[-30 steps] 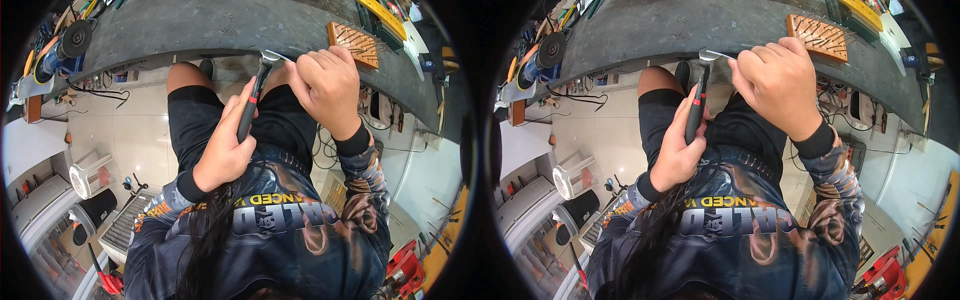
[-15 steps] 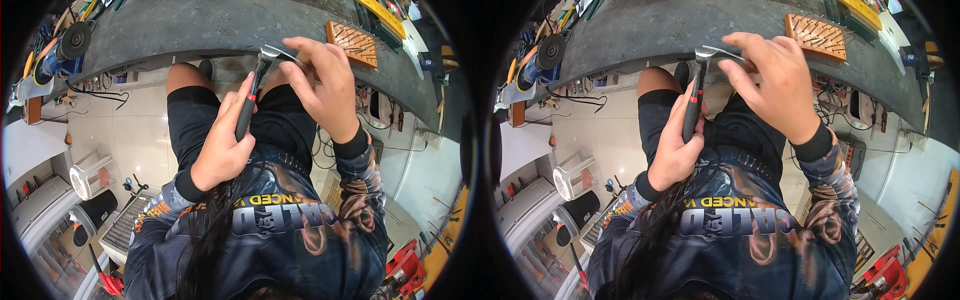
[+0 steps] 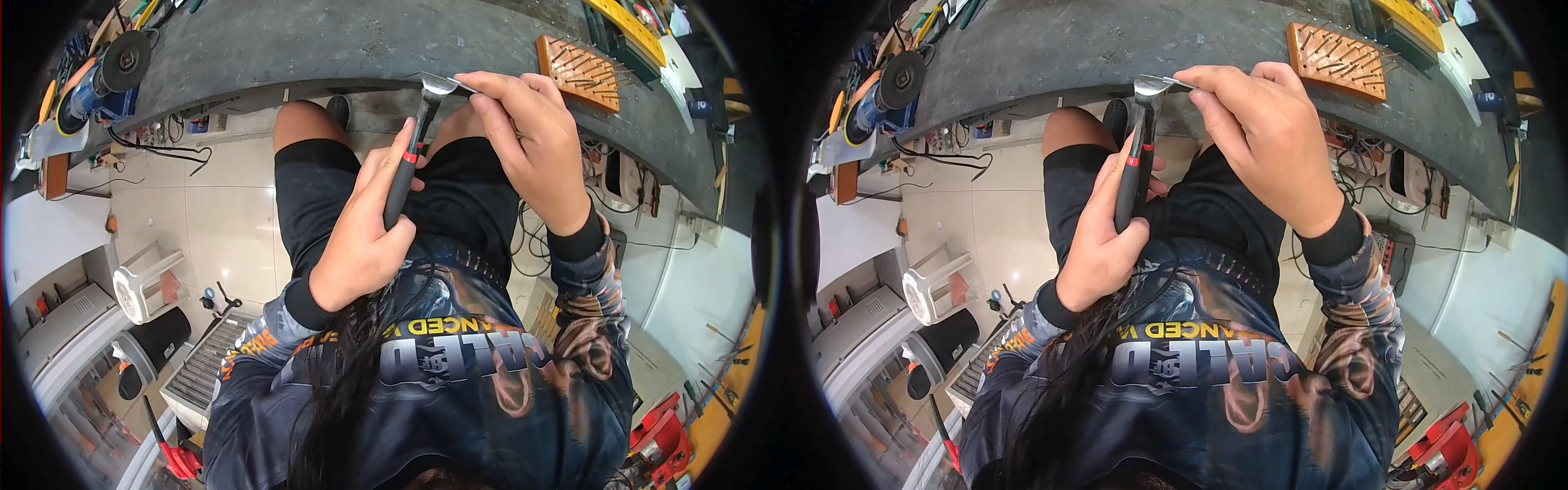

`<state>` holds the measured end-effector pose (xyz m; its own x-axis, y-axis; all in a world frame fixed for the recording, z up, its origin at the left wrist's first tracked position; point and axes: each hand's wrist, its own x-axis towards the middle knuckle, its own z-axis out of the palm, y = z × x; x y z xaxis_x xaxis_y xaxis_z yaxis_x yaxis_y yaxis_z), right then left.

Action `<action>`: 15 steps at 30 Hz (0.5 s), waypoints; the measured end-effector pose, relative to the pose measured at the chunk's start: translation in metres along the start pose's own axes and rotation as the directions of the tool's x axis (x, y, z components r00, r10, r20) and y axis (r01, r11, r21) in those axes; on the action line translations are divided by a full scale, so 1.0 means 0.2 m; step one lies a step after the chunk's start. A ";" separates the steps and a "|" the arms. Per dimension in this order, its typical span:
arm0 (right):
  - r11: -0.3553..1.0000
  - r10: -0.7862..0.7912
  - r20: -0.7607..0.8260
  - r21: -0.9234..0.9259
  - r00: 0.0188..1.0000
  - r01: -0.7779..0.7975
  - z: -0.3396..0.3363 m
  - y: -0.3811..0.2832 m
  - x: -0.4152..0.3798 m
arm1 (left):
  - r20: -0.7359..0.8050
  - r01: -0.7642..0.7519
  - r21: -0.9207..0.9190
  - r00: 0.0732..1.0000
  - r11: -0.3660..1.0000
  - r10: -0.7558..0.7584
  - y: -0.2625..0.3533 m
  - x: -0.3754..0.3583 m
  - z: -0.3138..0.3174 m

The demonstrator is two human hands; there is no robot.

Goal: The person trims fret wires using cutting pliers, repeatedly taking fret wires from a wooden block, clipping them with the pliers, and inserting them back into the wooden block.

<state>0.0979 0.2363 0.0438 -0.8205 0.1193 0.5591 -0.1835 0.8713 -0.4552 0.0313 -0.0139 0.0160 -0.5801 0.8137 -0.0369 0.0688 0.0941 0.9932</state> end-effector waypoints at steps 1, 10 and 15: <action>1.000 0.000 0.000 0.000 1.000 0.000 0.00 0.00 0.00 | 0.002 -0.004 0.004 1.000 1.000 0.004 -0.01 0.00 0.00; 1.000 -0.018 0.008 -0.018 1.000 0.018 -0.01 0.01 -0.01 | 0.016 0.035 0.002 0.999 0.999 -0.035 0.00 0.00 -0.01; 1.000 -0.010 0.027 -0.023 1.000 0.011 -0.01 0.01 -0.01 | 0.022 0.053 -0.043 0.998 0.998 -0.052 0.00 0.00 0.00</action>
<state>0.1000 0.2382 0.0442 -0.8330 0.0972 0.5446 -0.1800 0.8833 -0.4330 0.0320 -0.0145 0.0155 -0.5647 0.8203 -0.0911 0.0031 0.1125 0.9937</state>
